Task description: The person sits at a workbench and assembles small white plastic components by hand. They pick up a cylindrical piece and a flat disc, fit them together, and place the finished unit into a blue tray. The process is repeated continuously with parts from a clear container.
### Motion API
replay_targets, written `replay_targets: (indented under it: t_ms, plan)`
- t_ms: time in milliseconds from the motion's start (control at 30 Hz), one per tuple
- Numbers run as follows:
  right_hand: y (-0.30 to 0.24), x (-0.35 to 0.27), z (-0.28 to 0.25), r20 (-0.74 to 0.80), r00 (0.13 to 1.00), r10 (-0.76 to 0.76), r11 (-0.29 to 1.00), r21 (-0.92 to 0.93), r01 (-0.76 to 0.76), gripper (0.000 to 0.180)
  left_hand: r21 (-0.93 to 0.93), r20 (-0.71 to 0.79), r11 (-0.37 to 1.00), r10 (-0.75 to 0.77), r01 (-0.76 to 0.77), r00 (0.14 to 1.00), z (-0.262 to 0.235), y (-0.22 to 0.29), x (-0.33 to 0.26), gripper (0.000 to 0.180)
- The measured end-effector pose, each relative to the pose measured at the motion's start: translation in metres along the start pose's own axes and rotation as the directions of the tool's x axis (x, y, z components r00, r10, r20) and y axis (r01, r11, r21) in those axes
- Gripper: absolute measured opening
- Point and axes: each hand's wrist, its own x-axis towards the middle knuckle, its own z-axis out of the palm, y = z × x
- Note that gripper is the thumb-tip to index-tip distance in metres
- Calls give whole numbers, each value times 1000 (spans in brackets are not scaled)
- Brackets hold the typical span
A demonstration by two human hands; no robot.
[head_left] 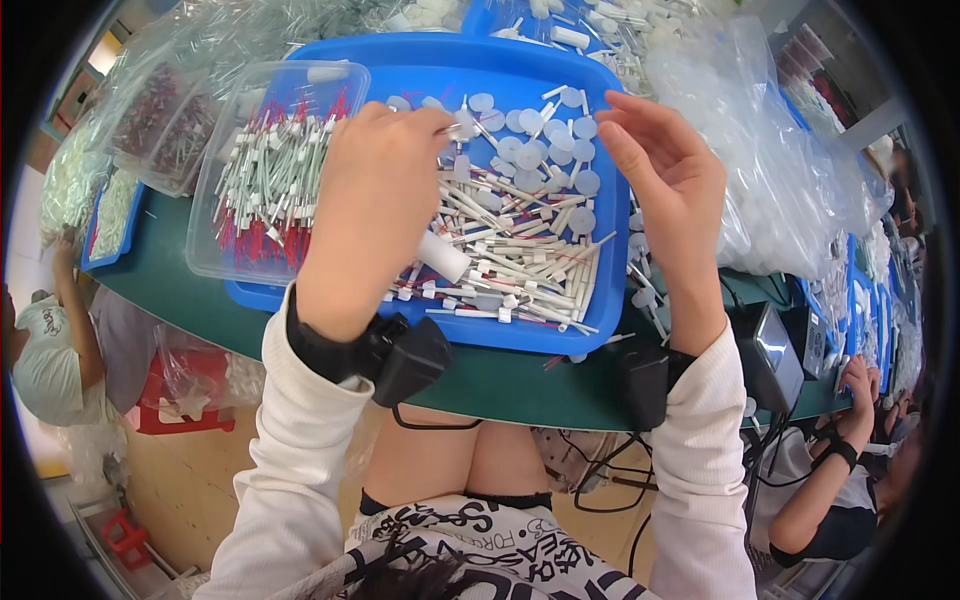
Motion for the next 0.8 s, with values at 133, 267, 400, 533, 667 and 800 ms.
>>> replay_targets:
  t_ms: [133, 267, 400, 533, 667, 800]
  plan:
    - [10, 0, -2, 19, 997, -72, 971, -229, 74, 19, 72, -168, 994, 97, -86, 981, 9, 2, -1, 10]
    - [-4, -6, -1, 64, 997, 38, 903, -429, -7, 19, -182, 160, 955, 266, -237, 951, -4, 18, -3, 10]
    - [-14, -6, 0, 170, 985, 38, 854, -517, 56, 17, -244, 355, 945, 296, -217, 887, -3, 21, -9, 14]
    - [4, -6, -5, 322, 927, -193, 772, -534, 346, 16, -238, 330, 948, 285, -213, 900, -5, 18, -10, 18]
    - [-9, -9, -13, 445, 891, -91, 685, -622, 380, 16, -126, 339, 978, 202, -169, 919, -17, 16, -10, 18]
    - [-19, -13, -13, 475, 880, -29, 634, -672, 383, 18, 67, 303, 979, 166, -195, 938, -15, 19, -13, 13]
